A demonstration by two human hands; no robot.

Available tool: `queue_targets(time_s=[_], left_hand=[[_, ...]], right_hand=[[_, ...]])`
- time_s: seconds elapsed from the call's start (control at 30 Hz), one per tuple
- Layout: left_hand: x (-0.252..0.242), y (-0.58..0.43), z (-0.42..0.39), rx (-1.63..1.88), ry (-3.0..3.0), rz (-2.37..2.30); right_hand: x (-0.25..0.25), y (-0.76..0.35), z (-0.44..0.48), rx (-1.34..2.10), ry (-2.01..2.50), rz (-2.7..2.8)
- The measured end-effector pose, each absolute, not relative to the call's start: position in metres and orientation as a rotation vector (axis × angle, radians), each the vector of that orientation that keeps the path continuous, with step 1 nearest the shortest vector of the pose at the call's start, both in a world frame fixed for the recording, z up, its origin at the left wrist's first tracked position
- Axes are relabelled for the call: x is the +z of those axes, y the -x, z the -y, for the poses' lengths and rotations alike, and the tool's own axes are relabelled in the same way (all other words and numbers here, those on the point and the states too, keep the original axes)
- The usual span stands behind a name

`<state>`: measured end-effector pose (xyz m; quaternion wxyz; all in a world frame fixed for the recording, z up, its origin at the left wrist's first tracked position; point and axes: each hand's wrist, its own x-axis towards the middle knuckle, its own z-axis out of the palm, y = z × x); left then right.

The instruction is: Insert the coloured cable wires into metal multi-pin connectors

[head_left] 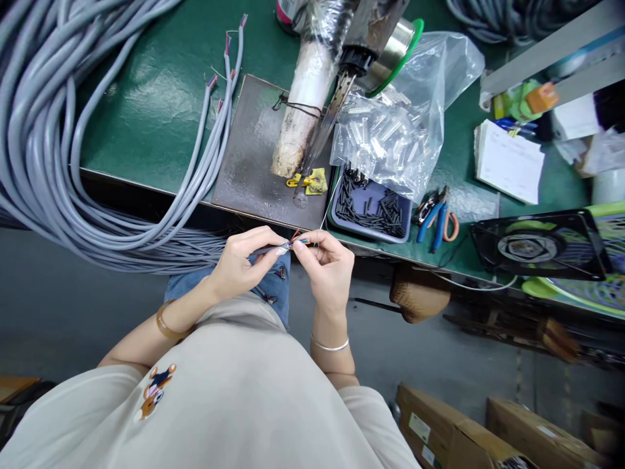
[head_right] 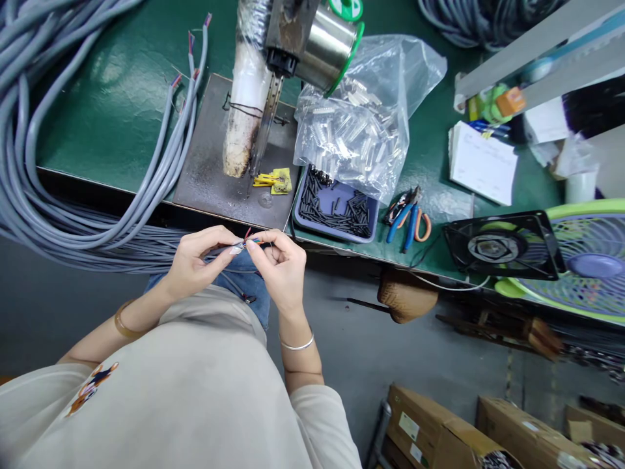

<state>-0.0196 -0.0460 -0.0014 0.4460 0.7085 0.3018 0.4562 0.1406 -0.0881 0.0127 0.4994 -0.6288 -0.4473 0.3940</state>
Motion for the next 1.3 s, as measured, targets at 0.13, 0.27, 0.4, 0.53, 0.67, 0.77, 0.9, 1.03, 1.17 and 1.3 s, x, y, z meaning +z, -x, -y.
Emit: queue_targets(time_s=[0.13, 0.27, 0.4, 0.53, 0.67, 0.77, 0.9, 1.03, 1.17, 1.3], left_hand=[[-0.001, 0.020, 0.045, 1.133, -1.780, -0.734], [-0.003, 0.021, 0.046, 1.124, -1.804, -0.738], [-0.003, 0.021, 0.047, 1.104, -1.844, -0.748], [-0.002, 0.022, 0.047, 1.113, -1.854, -0.733], [0.002, 0.024, 0.045, 1.020, -1.877, -0.736], [0.005, 0.024, 0.045, 0.941, -1.851, -0.737], [0.002, 0.020, 0.045, 0.849, -1.462, -0.824], [-0.002, 0.015, 0.042, 0.761, -1.060, -0.716], [0.000, 0.011, 0.040, 0.821, -0.960, -0.701], [0.002, 0.007, 0.044, 0.919, -0.991, -0.749]], right_hand=[[0.013, -0.142, 0.087, 0.993, 1.531, 1.075], [0.015, -0.142, 0.088, 0.986, 1.539, 1.077], [0.017, -0.143, 0.088, 0.973, 1.545, 1.083], [0.018, -0.145, 0.089, 0.950, 1.540, 1.127], [0.017, -0.150, 0.087, 0.982, 1.549, 1.184], [0.016, -0.153, 0.086, 1.074, 1.535, 1.183], [0.014, -0.149, 0.088, 0.933, 1.524, 1.264], [0.012, -0.144, 0.092, 0.574, 1.511, 1.460], [0.013, -0.140, 0.092, 0.490, 1.489, 1.477], [0.014, -0.138, 0.089, 0.685, 1.492, 1.286]])
